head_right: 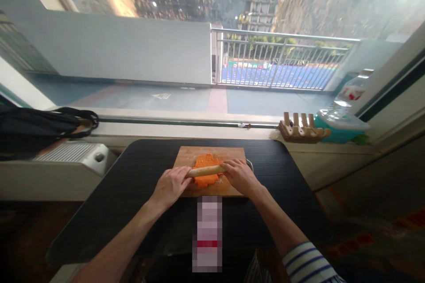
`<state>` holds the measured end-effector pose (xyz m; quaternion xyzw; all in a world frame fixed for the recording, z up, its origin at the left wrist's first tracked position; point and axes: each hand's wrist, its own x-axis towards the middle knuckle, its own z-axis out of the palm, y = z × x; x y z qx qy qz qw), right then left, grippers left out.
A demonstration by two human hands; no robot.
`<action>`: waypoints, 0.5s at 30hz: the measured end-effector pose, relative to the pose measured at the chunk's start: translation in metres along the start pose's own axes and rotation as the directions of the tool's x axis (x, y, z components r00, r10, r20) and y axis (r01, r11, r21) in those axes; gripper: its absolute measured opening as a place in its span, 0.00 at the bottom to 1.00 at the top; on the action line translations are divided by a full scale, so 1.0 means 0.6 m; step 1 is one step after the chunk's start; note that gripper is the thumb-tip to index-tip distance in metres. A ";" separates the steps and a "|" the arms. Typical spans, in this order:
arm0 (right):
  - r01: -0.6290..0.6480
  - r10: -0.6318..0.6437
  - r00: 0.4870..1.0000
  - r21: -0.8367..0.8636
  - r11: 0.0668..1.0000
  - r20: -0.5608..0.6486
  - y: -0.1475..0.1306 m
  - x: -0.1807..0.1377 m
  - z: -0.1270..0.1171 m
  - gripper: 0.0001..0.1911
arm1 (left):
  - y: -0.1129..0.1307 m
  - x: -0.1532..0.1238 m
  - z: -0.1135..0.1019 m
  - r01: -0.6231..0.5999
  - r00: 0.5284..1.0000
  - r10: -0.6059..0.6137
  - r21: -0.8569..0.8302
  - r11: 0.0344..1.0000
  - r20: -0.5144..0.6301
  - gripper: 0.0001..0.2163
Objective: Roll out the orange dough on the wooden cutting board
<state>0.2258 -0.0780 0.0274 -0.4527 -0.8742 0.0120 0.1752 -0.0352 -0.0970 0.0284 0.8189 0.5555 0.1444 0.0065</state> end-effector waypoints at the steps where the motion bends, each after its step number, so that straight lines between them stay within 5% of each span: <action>1: 0.000 0.000 1.000 0.009 1.000 0.008 0.000 0.000 0.003 0.13 | -0.002 -0.002 0.001 -0.002 1.000 0.002 -0.001 1.000 -0.001 0.08; 8: -0.051 0.047 0.997 0.065 0.997 0.058 -0.004 -0.007 0.019 0.14 | -0.009 0.000 0.019 0.000 1.000 0.000 -0.006 1.000 0.019 0.12; 15: -0.080 0.082 0.997 0.084 0.993 -0.013 -0.013 0.013 0.027 0.08 | 0.002 0.031 0.044 0.036 0.994 -0.031 0.050 0.998 -0.105 0.18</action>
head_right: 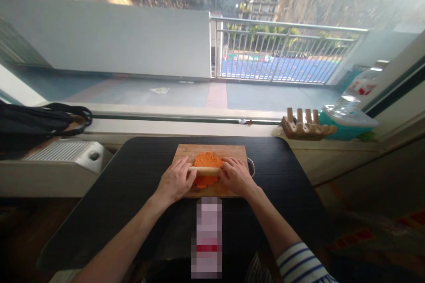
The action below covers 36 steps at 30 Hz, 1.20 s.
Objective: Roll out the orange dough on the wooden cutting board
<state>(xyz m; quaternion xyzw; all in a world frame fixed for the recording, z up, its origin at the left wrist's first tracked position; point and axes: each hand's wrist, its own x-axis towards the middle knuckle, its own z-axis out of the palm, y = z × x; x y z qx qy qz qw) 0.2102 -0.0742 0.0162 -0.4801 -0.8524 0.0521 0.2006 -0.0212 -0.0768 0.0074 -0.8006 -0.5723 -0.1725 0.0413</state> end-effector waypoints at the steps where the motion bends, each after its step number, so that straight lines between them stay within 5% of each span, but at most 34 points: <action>1: -0.015 0.015 1.000 -0.004 1.000 -0.010 0.000 0.004 0.004 0.09 | 0.003 0.005 0.004 0.013 1.000 -0.013 0.024 1.000 -0.006 0.19; 7: -0.129 0.128 0.992 -0.131 0.983 -0.020 -0.004 0.014 0.027 0.14 | 0.001 0.033 0.027 -0.032 0.998 0.038 0.088 0.996 -0.058 0.21; 20: -0.286 0.285 0.958 -0.190 0.939 -0.030 0.023 0.075 0.035 0.21 | -0.010 0.101 0.044 0.037 0.997 -0.043 0.095 0.995 0.058 0.25; 27: -0.385 0.379 0.922 -0.106 0.917 -0.076 0.028 0.057 0.039 0.21 | -0.015 0.082 0.046 0.028 0.998 -0.031 0.066 0.997 0.056 0.24; 36: -0.472 0.480 0.876 -0.119 0.873 0.041 0.017 0.025 0.024 0.24 | -0.034 0.054 0.038 0.061 0.998 -0.061 0.064 0.996 0.009 0.25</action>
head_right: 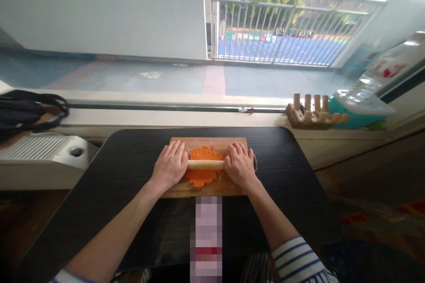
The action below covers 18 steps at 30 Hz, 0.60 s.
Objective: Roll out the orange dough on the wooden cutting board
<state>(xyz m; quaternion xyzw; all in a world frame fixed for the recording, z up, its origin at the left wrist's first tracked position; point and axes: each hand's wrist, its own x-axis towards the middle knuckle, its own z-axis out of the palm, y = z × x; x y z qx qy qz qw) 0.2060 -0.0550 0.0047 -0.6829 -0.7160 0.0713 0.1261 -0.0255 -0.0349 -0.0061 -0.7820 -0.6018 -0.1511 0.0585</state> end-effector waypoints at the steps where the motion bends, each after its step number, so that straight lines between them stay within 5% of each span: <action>1: -0.009 0.010 1.000 -0.015 1.000 0.004 -0.001 -0.001 -0.001 0.24 | 0.001 -0.001 0.000 0.012 1.000 -0.012 0.002 1.000 -0.008 0.25; 18: -0.085 0.089 0.993 -0.062 0.994 0.072 0.001 0.076 0.002 0.27 | -0.009 0.076 0.022 0.190 0.981 -0.187 -0.052 0.980 0.048 0.23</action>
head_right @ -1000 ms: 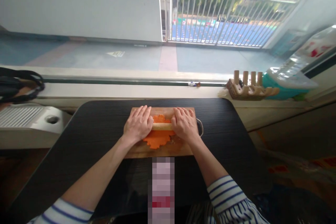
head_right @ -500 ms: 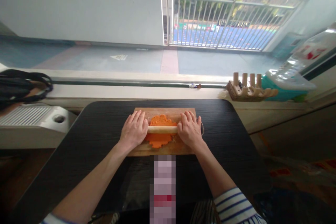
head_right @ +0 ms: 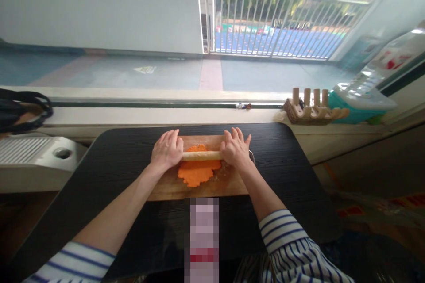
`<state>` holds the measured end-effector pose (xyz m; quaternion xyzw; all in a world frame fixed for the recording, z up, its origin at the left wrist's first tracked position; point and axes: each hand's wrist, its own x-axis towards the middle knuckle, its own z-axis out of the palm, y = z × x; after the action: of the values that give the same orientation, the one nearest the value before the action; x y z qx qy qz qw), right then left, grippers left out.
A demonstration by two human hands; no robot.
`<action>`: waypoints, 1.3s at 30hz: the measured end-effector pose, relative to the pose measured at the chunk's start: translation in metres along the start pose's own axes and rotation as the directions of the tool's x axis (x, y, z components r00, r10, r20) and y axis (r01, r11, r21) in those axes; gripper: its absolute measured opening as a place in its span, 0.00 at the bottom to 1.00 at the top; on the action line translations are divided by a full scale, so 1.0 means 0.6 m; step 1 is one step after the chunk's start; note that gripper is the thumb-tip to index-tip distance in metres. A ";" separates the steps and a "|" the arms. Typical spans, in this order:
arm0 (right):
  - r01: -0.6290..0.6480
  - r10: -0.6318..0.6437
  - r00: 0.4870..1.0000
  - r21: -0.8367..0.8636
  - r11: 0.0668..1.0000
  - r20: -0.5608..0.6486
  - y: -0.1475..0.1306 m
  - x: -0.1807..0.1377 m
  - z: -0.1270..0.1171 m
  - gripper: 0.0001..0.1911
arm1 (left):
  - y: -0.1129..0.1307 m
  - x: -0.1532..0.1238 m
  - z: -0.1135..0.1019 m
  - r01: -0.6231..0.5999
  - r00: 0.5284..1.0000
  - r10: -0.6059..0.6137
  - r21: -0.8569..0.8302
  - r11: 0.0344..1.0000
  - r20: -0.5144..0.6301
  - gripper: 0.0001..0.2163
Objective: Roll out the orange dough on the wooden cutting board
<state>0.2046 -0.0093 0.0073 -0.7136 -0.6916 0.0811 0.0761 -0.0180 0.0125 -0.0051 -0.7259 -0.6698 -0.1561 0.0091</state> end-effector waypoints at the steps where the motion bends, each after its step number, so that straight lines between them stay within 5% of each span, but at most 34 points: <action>1: 0.002 -0.002 1.000 -0.005 1.000 -0.004 0.000 0.000 0.000 0.27 | 0.000 0.000 0.000 0.001 1.000 -0.001 0.001 1.000 0.007 0.23; 17: 0.072 -0.077 0.994 -0.070 0.995 -0.075 0.006 -0.097 0.012 0.27 | -0.014 -0.091 -0.008 -0.161 0.987 0.159 -0.053 0.986 -0.030 0.25; 27: 0.045 -0.048 0.998 -0.061 0.997 -0.042 0.001 -0.070 0.005 0.27 | -0.014 -0.060 0.001 -0.063 0.996 0.056 -0.081 0.995 -0.076 0.23; 39: 0.016 -0.016 1.000 0.019 1.000 -0.007 0.001 -0.024 0.001 0.28 | -0.009 -0.009 -0.001 -0.003 1.000 0.003 -0.088 0.996 0.005 0.25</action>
<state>0.2045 -0.0236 0.0071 -0.7077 -0.6962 0.0845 0.0861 -0.0238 0.0075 -0.0072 -0.7270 -0.6612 -0.1837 -0.0245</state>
